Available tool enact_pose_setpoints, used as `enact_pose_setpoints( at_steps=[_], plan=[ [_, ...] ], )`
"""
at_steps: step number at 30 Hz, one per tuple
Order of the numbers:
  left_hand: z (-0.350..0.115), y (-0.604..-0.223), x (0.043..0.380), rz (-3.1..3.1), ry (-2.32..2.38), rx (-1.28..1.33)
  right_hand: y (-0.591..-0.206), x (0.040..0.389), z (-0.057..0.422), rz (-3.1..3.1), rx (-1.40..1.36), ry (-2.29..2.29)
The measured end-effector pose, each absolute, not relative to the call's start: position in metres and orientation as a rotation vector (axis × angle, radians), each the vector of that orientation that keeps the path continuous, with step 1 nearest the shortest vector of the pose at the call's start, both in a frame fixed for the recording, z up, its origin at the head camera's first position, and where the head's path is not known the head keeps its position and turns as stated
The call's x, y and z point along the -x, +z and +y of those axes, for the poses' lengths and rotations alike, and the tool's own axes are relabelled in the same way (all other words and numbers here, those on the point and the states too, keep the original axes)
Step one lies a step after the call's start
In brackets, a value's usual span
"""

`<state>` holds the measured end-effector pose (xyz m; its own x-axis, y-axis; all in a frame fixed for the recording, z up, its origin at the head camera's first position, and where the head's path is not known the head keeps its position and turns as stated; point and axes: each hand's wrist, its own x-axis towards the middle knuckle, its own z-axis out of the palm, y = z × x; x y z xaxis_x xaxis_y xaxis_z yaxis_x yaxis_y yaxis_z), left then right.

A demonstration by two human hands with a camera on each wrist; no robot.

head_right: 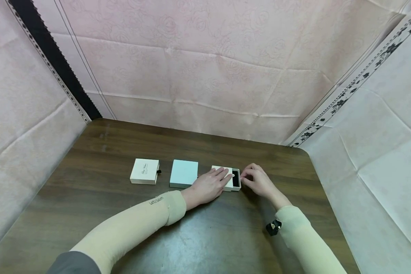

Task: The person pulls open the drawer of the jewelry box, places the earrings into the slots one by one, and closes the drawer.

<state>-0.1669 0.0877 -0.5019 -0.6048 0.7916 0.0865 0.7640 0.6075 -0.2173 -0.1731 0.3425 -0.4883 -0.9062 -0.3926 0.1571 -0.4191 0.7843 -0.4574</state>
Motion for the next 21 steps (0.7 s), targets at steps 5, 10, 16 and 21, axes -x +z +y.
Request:
enact_pose_setpoints(
  at_steps=[5,10,16,21],
  plan=[
    [0.087,-0.502,0.167,-2.640,0.255,1.288,-0.489,0.174,0.337,-2.920,-0.660,0.788],
    [0.087,-0.499,0.166,-2.655,0.264,1.286,-0.490,0.176,0.333,-2.908,-0.669,0.792],
    [0.087,-0.499,0.166,-2.658,0.264,1.283,-0.493,0.177,0.329,-2.876,-0.719,0.809],
    [0.087,-0.497,0.165,-2.661,0.268,1.286,-0.494,0.178,0.323,-2.849,-0.748,0.826]
  ],
)
